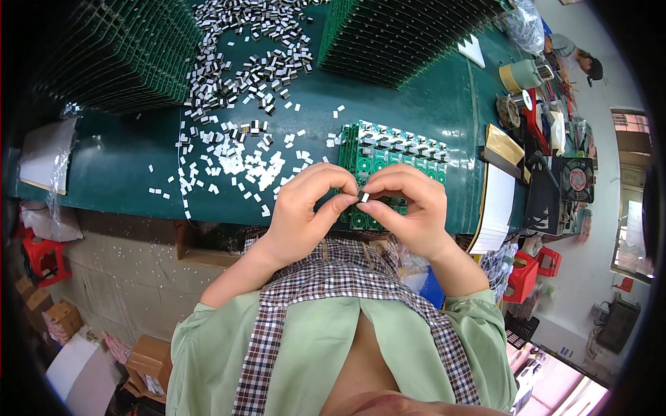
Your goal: The person assembles printed circuit boards by peeling backing off small electronic components, inserting them into slots on the circuit boards by hand, and stacking the completed boards onto a pile.
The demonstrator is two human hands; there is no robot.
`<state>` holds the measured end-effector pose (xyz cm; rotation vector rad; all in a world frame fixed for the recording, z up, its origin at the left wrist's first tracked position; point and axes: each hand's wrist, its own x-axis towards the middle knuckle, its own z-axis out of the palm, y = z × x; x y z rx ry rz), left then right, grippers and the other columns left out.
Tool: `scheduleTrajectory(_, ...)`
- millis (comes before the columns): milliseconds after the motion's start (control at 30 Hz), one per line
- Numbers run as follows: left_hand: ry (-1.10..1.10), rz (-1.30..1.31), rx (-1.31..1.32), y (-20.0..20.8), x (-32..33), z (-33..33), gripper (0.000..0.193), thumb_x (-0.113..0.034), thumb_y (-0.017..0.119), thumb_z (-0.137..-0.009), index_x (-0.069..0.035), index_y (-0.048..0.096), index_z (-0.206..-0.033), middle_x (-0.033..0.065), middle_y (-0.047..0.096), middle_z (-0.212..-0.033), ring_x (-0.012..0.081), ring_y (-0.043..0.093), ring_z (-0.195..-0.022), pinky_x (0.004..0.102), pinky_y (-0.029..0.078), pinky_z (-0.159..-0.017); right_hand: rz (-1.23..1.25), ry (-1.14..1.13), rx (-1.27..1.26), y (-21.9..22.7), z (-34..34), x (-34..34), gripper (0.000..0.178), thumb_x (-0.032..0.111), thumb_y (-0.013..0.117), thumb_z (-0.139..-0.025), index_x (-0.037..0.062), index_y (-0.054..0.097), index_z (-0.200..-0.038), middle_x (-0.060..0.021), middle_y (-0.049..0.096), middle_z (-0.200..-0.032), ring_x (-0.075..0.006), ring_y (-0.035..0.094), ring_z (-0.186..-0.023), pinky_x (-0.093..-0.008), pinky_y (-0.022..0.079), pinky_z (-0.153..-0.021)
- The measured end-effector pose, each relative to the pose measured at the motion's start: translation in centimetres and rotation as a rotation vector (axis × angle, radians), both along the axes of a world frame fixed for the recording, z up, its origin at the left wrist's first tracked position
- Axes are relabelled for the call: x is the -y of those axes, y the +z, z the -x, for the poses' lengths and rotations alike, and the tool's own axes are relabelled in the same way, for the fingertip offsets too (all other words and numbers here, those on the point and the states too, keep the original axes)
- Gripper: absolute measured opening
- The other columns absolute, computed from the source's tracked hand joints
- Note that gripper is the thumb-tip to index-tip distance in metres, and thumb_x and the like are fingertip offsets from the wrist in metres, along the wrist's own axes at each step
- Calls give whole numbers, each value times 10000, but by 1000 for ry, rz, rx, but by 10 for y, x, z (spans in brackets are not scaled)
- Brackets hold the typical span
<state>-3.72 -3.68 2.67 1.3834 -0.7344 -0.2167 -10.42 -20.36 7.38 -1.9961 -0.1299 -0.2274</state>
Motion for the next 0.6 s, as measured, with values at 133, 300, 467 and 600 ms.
scheduleTrajectory(133, -35, -3, 71, -1, -1, -3, 118, 28, 635, -753, 1, 581, -855, 111, 609, -840, 259, 594, -779, 332, 472, -696, 92, 44, 55, 1, 0, 0, 186, -33, 722, -714, -10, 636, -877, -100, 633, -885, -166, 655, -769, -270, 560, -688)
scheduleTrajectory(300, -103, 19, 64, 1, 1, 5, 130, 31, 648, -747, -3, 578, -852, 106, 614, -840, 253, 600, -790, 332, 478, -704, 39, 74, 27, 1, 0, 6, 186, -27, 723, -690, 3, 639, -853, -97, 629, -844, -181, 651, -725, -269, 543, -632)
scheduleTrajectory(467, 45, 72, -138, 1, 6, 16, 190, 40, 679, -738, 25, 654, -926, 139, 658, -861, 204, 647, -761, 273, 504, -674, 425, -58, 366, 0, 9, 1, 200, -5, 752, -662, 15, 669, -843, -102, 652, -788, -200, 644, -671, -272, 528, -562)
scheduleTrajectory(600, 108, 22, 98, -3, 8, 9, 155, 47, 708, -707, 31, 672, -857, 129, 670, -790, 202, 654, -708, 270, 512, -628, 407, -60, 348, -2, 8, 3, 208, -15, 753, -656, 19, 670, -844, -103, 656, -805, -198, 648, -676, -266, 525, -554)
